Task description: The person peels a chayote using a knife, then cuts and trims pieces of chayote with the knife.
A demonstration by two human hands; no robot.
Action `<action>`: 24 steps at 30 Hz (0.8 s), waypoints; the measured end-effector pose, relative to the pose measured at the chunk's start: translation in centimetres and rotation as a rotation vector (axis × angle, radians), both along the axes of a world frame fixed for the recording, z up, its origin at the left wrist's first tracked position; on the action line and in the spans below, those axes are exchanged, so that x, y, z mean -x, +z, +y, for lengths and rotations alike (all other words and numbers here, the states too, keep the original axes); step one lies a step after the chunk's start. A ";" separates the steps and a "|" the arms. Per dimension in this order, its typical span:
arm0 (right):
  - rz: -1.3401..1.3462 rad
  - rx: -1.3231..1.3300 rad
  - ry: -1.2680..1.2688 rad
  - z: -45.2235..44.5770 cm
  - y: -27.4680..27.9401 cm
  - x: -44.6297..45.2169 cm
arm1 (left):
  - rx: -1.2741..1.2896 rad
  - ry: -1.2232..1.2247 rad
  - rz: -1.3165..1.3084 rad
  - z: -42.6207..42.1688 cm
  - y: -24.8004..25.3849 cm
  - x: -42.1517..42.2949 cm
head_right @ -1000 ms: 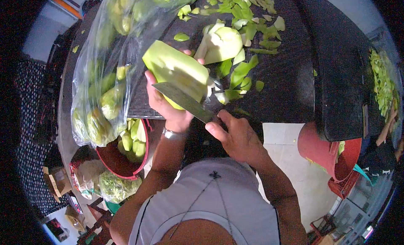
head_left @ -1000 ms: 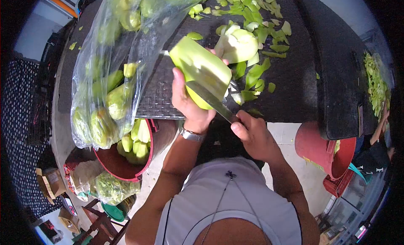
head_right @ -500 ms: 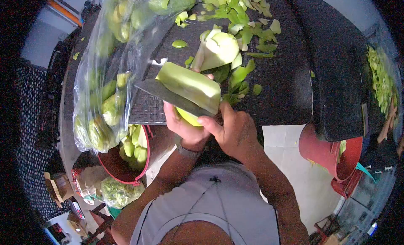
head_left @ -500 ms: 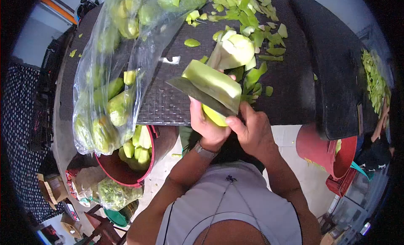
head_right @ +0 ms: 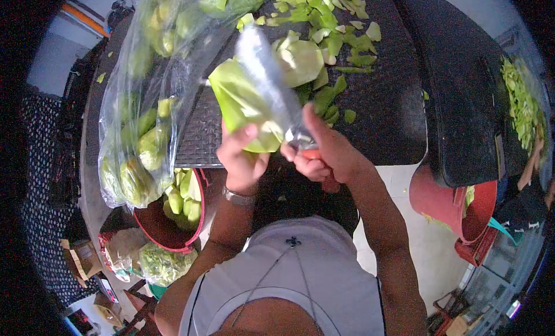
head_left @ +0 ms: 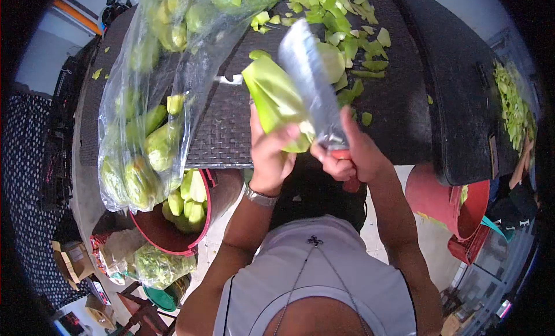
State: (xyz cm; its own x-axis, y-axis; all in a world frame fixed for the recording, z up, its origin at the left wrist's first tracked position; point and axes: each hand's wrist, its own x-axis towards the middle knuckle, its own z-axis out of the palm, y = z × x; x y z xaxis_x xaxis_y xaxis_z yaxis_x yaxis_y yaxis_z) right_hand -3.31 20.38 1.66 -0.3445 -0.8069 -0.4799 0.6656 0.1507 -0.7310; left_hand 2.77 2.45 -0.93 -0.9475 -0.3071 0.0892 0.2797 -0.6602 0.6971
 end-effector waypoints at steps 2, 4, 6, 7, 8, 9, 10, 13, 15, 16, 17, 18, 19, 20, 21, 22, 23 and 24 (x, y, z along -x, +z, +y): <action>-0.116 0.131 -0.176 0.1 -0.1 0.4 | -0.262 -0.082 0.039 -0.1 1.0 0.7; 0.347 -0.050 -0.281 0.3 -0.5 0.5 | -0.265 0.012 -0.044 -0.1 0.6 1.1; 0.838 -0.254 -0.244 0.4 -0.5 -0.7 | -0.318 0.017 -0.065 -0.3 0.4 1.3; 0.939 -0.397 -0.177 0.5 0.7 -1.5 | -0.345 0.019 -0.077 -0.4 0.4 1.4; 0.937 -0.443 -0.156 0.6 2.2 -2.7 | -0.348 0.018 -0.068 -0.5 0.3 1.6; 0.935 -0.489 -0.130 0.5 3.3 -4.0 | -0.353 0.021 -0.059 -0.6 0.1 1.7; 0.934 -0.535 -0.104 0.4 3.7 -4.9 | -0.359 0.023 -0.049 -0.6 0.0 1.8; 0.968 -0.587 -0.105 0.4 2.3 -5.9 | -0.404 0.047 0.035 -0.4 -0.1 1.9; 1.019 -0.624 -0.112 0.4 1.5 -5.9 | -0.426 0.047 0.077 0.1 0.0 1.8; 1.042 -0.640 -0.116 0.3 1.2 -5.5 | -0.393 0.080 0.047 0.4 0.3 1.8; 1.063 -0.655 -0.117 0.2 0.8 -5.3 | -0.360 0.116 0.016 0.7 0.7 1.8; 1.081 -0.643 -0.141 0.2 0.4 -5.4 | -0.327 0.153 -0.014 0.9 0.9 1.8; 1.105 -0.629 -0.163 0.1 -0.1 -5.3 | -0.298 0.182 -0.052 1.0 1.0 1.8; 1.125 -0.613 -0.184 0.1 -0.3 -5.2 | -0.269 0.209 -0.063 1.0 0.9 1.8; 1.129 -0.617 -0.173 0.0 -0.2 -5.2 | -0.240 0.233 -0.077 1.0 0.8 1.6; 1.137 -0.619 -0.164 -0.1 -0.2 -5.1 | -0.209 0.257 -0.087 1.1 0.8 1.6; 1.141 -0.623 -0.156 -0.2 -0.2 -4.9 | -0.222 0.258 -0.078 1.3 0.9 1.5; 1.157 -0.594 -0.174 -0.3 -0.4 -4.8 | -0.234 0.257 -0.069 1.7 1.0 1.3</action>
